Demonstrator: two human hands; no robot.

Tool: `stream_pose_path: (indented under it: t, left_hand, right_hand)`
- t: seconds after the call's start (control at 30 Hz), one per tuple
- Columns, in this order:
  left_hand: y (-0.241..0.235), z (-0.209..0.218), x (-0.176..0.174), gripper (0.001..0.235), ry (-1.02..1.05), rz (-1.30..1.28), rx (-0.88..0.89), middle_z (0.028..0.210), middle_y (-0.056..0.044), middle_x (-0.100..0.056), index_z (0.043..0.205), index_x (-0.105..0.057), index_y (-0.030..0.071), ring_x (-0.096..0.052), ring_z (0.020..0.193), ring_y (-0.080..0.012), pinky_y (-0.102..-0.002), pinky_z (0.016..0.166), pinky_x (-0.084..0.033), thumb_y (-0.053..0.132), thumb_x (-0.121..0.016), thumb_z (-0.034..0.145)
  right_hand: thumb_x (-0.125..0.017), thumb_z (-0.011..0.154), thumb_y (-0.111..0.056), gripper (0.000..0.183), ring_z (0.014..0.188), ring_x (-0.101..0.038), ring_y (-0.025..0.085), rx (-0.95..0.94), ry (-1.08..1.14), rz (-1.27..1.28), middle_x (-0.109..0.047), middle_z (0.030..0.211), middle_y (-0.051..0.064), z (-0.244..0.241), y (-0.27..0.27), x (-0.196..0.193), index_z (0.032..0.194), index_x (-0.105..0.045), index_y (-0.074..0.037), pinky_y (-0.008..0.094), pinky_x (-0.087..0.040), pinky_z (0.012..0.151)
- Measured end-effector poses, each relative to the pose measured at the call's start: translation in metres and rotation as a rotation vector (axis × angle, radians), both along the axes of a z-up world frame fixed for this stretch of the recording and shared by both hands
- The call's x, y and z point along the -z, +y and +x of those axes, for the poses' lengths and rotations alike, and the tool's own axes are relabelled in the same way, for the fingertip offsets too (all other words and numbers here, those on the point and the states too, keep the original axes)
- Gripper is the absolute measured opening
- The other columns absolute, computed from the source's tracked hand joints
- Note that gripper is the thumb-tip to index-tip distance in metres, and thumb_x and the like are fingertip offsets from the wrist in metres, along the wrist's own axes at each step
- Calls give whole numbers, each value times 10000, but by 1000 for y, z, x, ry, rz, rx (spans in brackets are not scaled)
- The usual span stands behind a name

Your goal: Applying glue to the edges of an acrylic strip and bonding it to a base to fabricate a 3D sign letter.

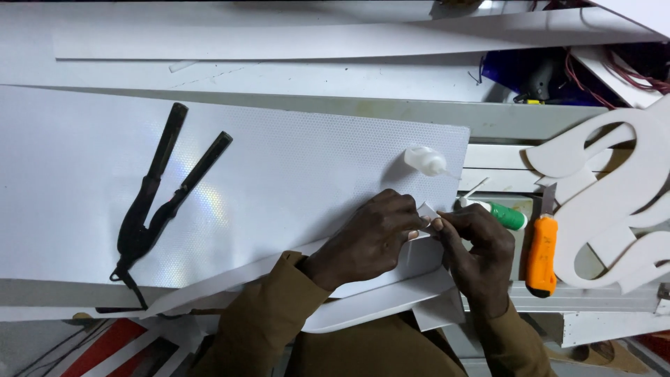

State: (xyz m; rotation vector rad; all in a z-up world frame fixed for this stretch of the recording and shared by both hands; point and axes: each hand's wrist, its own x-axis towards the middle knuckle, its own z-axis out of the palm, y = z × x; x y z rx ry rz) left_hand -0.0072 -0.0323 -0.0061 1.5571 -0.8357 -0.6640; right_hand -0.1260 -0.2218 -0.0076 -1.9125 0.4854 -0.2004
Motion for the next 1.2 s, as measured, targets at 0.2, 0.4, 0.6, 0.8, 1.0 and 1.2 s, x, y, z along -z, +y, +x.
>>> stream_pose_path:
  t: [0.2,0.4,0.6,0.8,1.0,1.2]
  left_hand:
    - [1,3,-3,227,8,-10,-11,863,-132,-628,931,-743,11,-684,875,-414,-494,766,-547,-75,-574,1055]
    - [6,-2,7,128,203,9,-84,849,-144,-674,950,-753,14,-719,825,-375,-473,707,-557,-40,-678,1039]
    - [13,-5,8,42,261,122,-127,915,-165,-730,1033,-738,40,-783,933,-409,-491,771,-600,73,-764,1036]
    - [17,-13,11,236,137,316,-92,1011,-204,-787,1177,-725,22,-803,1040,-447,-558,850,-631,208,-789,1046]
    - [22,-20,20,326,99,320,-122,1100,-102,-848,1177,-754,81,-766,1001,-334,-471,875,-568,358,-799,1010]
    - [34,-23,7,255,-98,368,-117,1015,-129,-764,1075,-666,45,-670,905,-369,-496,840,-518,296,-707,1103]
  right_hand:
    - [-849,992,64,55,476,-656,177,-3,-25,28,-642,718,193,1,-2,4,1009,-826,111,368,-625,580]
    - [-845,996,14,414,769,-763,248,38,73,119,-730,891,200,-12,-14,15,1372,-694,97,435,-673,778]
    - [-801,1004,22,284,833,-773,255,-36,181,192,-771,898,226,-1,-18,3,1269,-755,116,475,-680,827]
    - [-722,1055,-26,296,906,-811,302,-95,213,180,-775,1233,277,7,-12,-9,1322,-758,98,480,-715,780]
    - [-656,1084,-253,365,1156,-770,206,-173,376,118,-787,1415,107,7,-12,-15,1399,-634,-70,337,-653,935]
    - [-616,1112,-168,275,1328,-764,218,-298,371,238,-813,1408,140,7,-26,-6,1363,-608,-57,327,-621,1041]
